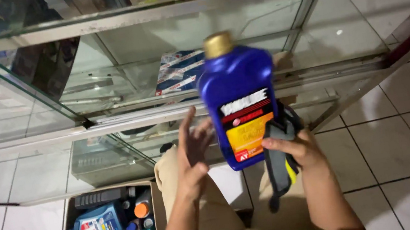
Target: The person wipes the glass shelves of a display cabinet using a yellow and grey cloth. They then pick up a blue bottle of Yamalube motor oil and wipe it thoroughly with the cloth before placing it back on the shelf.
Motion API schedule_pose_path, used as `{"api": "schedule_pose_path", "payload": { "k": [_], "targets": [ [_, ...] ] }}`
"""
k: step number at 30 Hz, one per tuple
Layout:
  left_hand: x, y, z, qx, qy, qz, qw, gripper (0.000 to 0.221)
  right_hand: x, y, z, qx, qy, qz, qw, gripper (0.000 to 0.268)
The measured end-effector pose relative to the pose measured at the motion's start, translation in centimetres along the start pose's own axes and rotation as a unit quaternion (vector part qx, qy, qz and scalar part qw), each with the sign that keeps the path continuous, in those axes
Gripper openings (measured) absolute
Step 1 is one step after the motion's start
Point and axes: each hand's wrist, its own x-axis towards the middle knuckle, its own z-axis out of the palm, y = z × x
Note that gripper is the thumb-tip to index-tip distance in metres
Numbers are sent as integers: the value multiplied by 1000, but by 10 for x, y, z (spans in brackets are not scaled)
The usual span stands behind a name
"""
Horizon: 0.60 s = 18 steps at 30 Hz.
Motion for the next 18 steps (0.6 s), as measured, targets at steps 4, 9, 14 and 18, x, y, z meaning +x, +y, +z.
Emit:
{"api": "schedule_pose_path", "payload": {
  "k": [4,9,14,18],
  "targets": [
    [0,-9,3,22,-15,12,1000,121,-9,5,-16,-89,-35,34,995,64],
    [-1,-36,15,-10,111,19,994,66,-9,8,3,-138,-31,-26,990,57],
    [3,-29,28,-91,253,-6,963,66,-38,100,22,-28,203,-2,979,33],
    [3,-28,30,-197,238,-22,951,77,-77,178,42,-114,257,-40,959,14]
  ]
}}
